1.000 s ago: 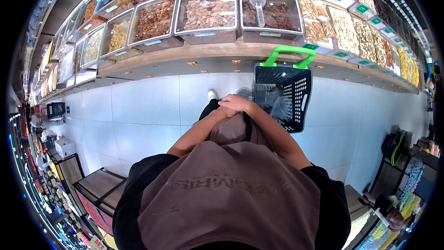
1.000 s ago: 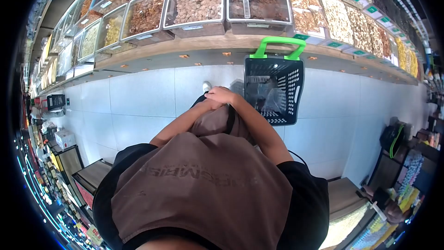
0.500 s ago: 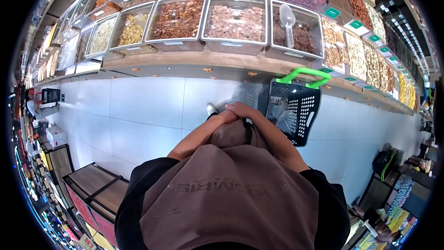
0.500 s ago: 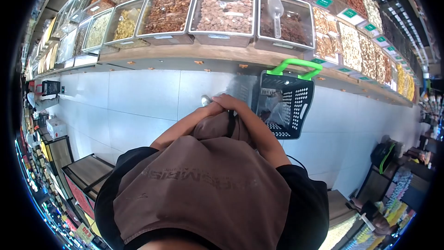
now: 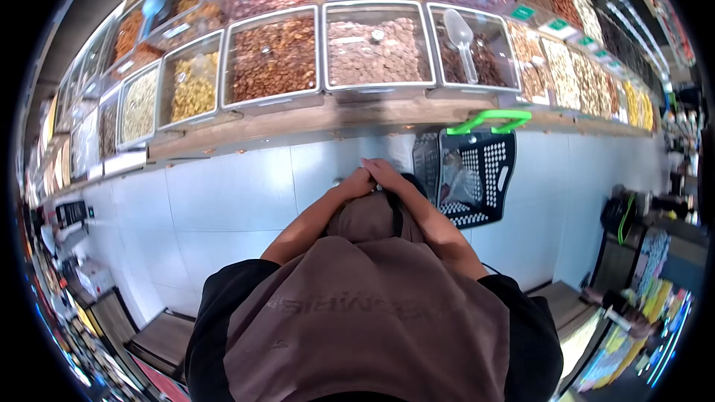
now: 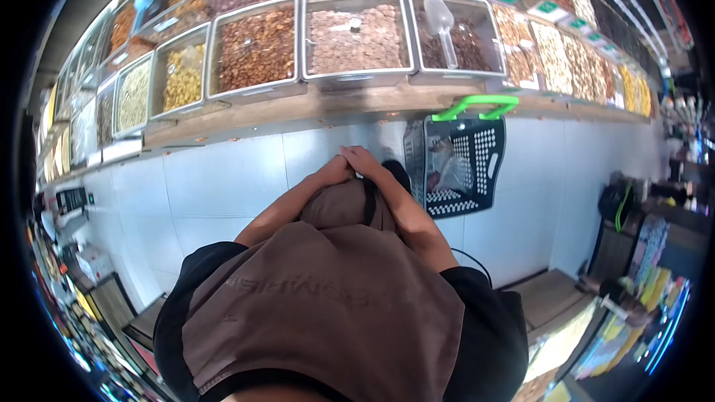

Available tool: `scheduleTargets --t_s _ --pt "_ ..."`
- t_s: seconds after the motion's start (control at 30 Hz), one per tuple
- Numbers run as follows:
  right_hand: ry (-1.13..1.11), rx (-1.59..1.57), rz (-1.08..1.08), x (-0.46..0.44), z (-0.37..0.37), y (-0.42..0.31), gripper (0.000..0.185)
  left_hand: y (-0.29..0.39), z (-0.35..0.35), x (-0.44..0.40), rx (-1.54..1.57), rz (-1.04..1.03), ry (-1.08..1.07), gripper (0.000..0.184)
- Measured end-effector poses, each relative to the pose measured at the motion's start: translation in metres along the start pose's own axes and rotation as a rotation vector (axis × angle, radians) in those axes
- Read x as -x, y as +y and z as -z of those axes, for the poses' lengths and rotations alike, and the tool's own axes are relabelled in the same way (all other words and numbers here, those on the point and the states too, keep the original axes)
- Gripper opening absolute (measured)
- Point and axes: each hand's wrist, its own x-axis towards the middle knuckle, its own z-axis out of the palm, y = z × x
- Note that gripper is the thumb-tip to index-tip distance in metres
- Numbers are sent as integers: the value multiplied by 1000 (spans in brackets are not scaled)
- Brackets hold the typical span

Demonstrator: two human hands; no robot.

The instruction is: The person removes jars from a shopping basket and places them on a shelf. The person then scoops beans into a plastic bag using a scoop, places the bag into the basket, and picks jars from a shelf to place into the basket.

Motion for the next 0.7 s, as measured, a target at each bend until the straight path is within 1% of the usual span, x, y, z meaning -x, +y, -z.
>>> scheduleTargets --t_s 0.03,0.07,0.13,0.17,0.23,0.27,0.3,0.33,0.37,0.4,0.43,0.5,0.57,0.6,0.63,0.7 --pt "-25 -14 7 -3 1 2 60 -3 4 -1 -1 11 9 31" --pt "9 -36 -16 -6 1 5 60 -5 7 -2 -2 4 -37 31" --pt "-28 10 9 -10 1 14 63 -5 10 -3 54 -40 45 30" --pt "-5 -12 -20 -8 4 16 63 -9 12 -9 52 -11 18 30" --pt "-39 0 -57 -3 20 -8 65 -10 20 -20 116 8 23 31" --pt "-90 0 -102 -8 28 -14 66 -4 26 -24 122 11 2 31" --pt "-85 -7 -113 -16 34 -13 66 7 35 -31 113 55 8 31" --pt "-94 54 -44 -24 40 -11 62 14 43 -39 102 102 17 31" --pt "-102 116 30 -31 50 -10 59 22 51 -44 101 103 10 31" --pt "-167 95 -19 -32 67 -31 56 28 61 -51 100 121 13 31" --pt "-159 96 -8 -35 79 -42 56 39 73 -57 95 135 20 30" --pt "-234 214 20 -42 111 -66 52 68 96 -69 44 84 68 28" --pt "-248 180 118 -45 142 -90 47 92 119 -80 49 106 42 31" --pt "-290 143 153 -43 164 -116 45 104 131 -88 45 113 13 32" --pt "-257 152 212 -45 178 -122 45 140 151 -92 35 99 8 30" --pt "-428 122 146 -44 220 -165 50 181 183 -103 21 93 -63 25"
